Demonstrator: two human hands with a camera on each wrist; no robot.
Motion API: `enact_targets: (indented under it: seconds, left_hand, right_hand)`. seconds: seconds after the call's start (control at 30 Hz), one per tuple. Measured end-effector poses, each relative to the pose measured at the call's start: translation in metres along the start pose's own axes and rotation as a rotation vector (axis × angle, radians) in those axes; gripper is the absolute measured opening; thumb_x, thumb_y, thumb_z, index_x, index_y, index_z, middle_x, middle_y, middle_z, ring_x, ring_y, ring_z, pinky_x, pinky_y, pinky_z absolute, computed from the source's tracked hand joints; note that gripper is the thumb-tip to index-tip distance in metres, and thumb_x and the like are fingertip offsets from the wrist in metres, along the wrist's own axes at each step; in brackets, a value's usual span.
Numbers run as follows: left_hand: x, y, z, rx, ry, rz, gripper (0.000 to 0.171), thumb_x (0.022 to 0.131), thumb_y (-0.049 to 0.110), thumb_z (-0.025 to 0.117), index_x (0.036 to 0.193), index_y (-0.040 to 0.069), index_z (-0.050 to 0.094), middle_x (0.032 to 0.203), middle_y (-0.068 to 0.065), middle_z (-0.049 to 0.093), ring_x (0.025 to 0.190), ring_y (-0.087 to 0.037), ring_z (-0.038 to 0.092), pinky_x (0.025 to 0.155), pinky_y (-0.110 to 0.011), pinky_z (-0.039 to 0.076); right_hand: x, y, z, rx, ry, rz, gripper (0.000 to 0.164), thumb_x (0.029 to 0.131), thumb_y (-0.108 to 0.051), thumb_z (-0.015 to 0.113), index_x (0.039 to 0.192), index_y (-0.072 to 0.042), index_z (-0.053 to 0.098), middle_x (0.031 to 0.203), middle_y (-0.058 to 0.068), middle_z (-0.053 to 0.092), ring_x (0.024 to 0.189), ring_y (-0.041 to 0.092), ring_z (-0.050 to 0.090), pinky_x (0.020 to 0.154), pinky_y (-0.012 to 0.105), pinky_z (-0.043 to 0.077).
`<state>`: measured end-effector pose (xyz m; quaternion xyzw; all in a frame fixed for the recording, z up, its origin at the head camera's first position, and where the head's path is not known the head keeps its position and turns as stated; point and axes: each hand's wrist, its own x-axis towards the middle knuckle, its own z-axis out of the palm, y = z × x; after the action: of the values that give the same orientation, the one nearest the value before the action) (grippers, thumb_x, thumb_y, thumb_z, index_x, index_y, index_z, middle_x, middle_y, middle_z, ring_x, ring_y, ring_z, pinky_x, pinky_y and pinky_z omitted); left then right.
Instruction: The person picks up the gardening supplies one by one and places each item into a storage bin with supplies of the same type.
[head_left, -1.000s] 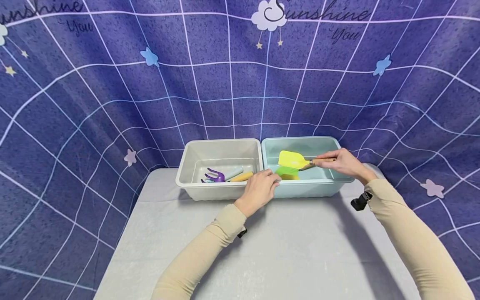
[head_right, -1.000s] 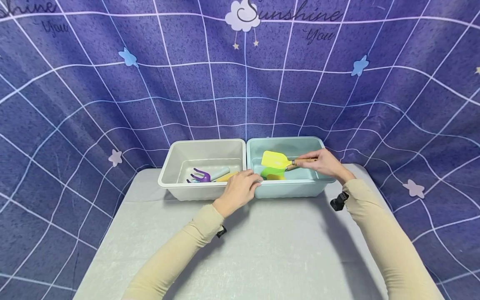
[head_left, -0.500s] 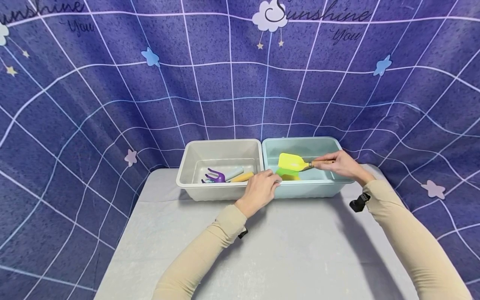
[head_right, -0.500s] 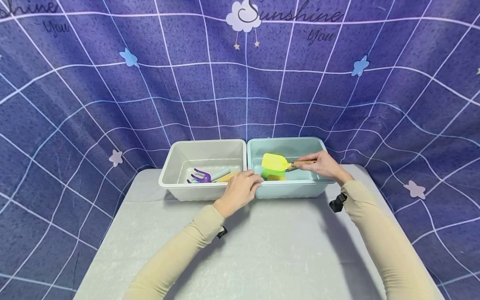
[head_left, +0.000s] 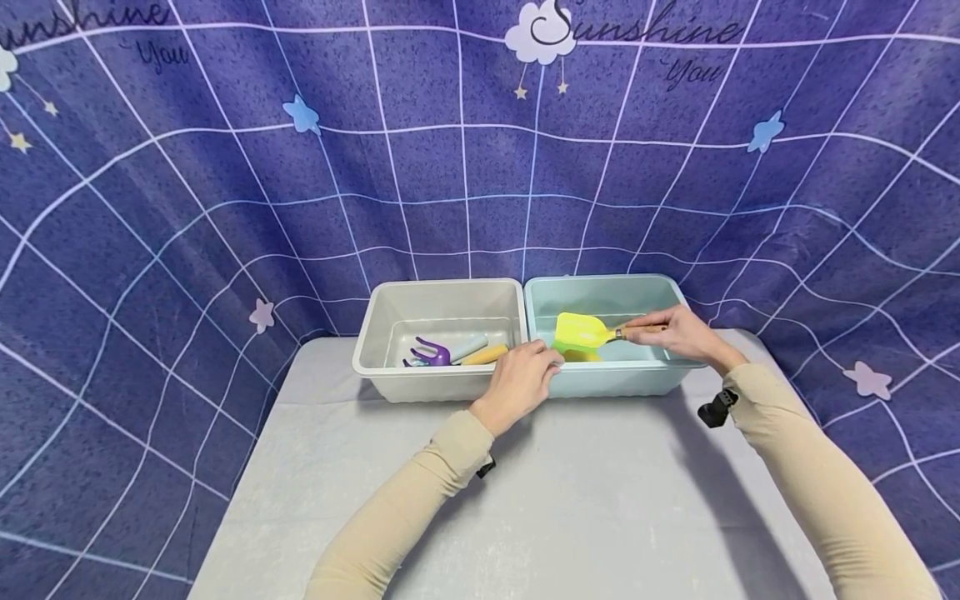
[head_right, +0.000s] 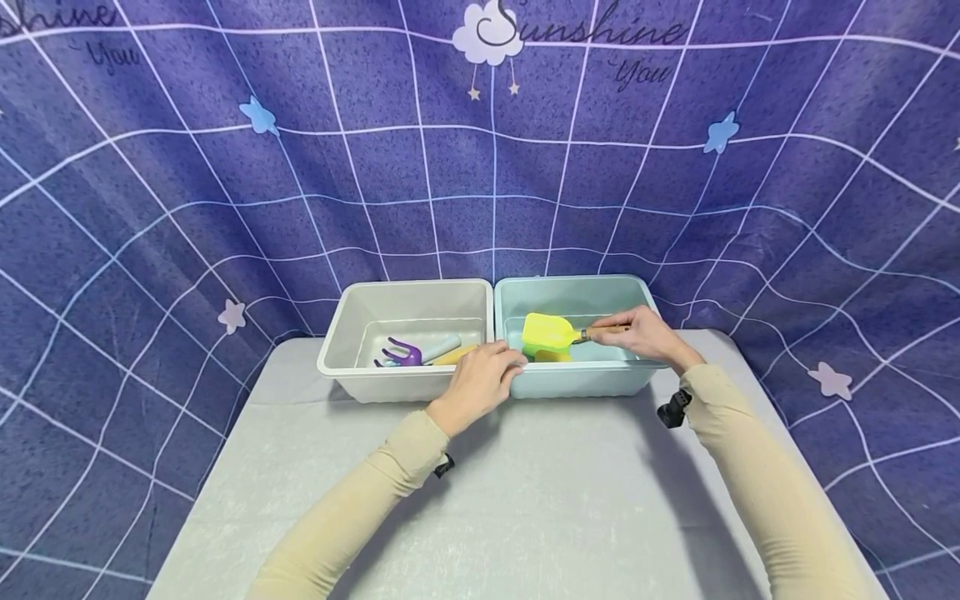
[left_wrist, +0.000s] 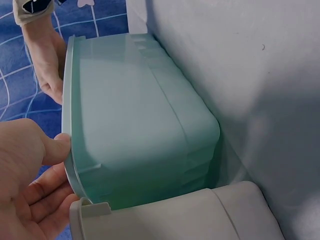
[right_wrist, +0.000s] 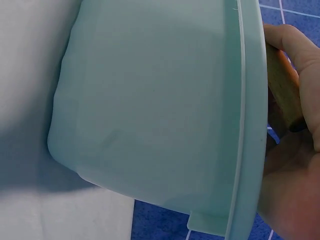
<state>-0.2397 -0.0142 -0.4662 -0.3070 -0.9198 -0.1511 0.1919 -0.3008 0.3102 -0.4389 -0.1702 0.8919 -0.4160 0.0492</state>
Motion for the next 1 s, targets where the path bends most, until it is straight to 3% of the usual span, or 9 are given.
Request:
enact_targets:
  seconds: [0.2,0.5,0.63,0.8,0.9,1.0]
  left_hand:
    - [-0.0005,0.0004,-0.0013,-0.008,0.005,0.005,0.012,0.101,0.025,0.072,0.108,0.021,0.081,0.095,0.003,0.073,0.086,-0.018,0.073,0.074,-0.034,0.059]
    - [-0.0005,0.0001,0.0007,-0.010,0.014,0.010,0.010,0.100,0.023,0.074,0.107,0.021,0.081,0.092,0.003,0.071,0.083,-0.018,0.072,0.072,-0.033,0.058]
    - [-0.0001,-0.0001,0.0007,0.001,0.027,0.014,0.010,0.100,0.024,0.074,0.107,0.022,0.081,0.092,0.003,0.070,0.082,-0.018,0.072,0.071,-0.033,0.058]
    - [0.0000,0.0003,-0.0002,-0.007,0.025,0.014,0.012,0.100,0.024,0.074,0.109,0.021,0.081,0.095,0.003,0.072,0.086,-0.018,0.073,0.074,-0.033,0.059]
    - [-0.0003,0.0002,0.0000,-0.010,0.013,0.008,0.014,0.101,0.025,0.073,0.111,0.021,0.081,0.099,0.002,0.074,0.089,-0.019,0.074,0.076,-0.034,0.060]
    - [-0.0002,-0.0002,0.0005,-0.008,0.013,0.007,0.015,0.101,0.025,0.073,0.112,0.021,0.081,0.100,0.002,0.075,0.091,-0.019,0.075,0.077,-0.034,0.060]
  right_hand:
    - [-0.0004,-0.0015,0.0025,0.030,-0.015,0.014,0.038,0.096,-0.020,0.081,0.127,0.001,0.076,0.128,0.022,0.074,0.098,-0.010,0.067,0.081,0.009,0.052]
    - [0.0012,0.0055,0.0082,0.051,-0.023,-0.033,0.037,0.095,-0.010,0.079,0.126,0.009,0.073,0.126,0.030,0.072,0.096,-0.010,0.067,0.078,0.009,0.055]
    - [0.0017,0.0065,0.0080,-0.046,-0.006,-0.014,0.039,0.097,-0.022,0.079,0.129,0.001,0.075,0.129,0.025,0.074,0.106,0.006,0.070,0.083,0.011,0.052]
    - [0.0009,0.0064,0.0064,-0.154,0.050,0.053,0.051,0.096,-0.033,0.078,0.139,-0.007,0.070,0.135,0.021,0.073,0.121,0.035,0.066,0.094,0.028,0.048]
    - [0.0000,0.0058,0.0053,-0.147,0.049,0.056,0.051,0.097,-0.031,0.077,0.140,-0.005,0.069,0.136,0.021,0.071,0.125,0.038,0.065,0.097,0.033,0.049]
    - [-0.0007,0.0047,0.0052,-0.150,0.059,0.051,0.051,0.097,-0.035,0.077,0.138,-0.006,0.070,0.135,0.019,0.073,0.123,0.035,0.066,0.093,0.028,0.050]
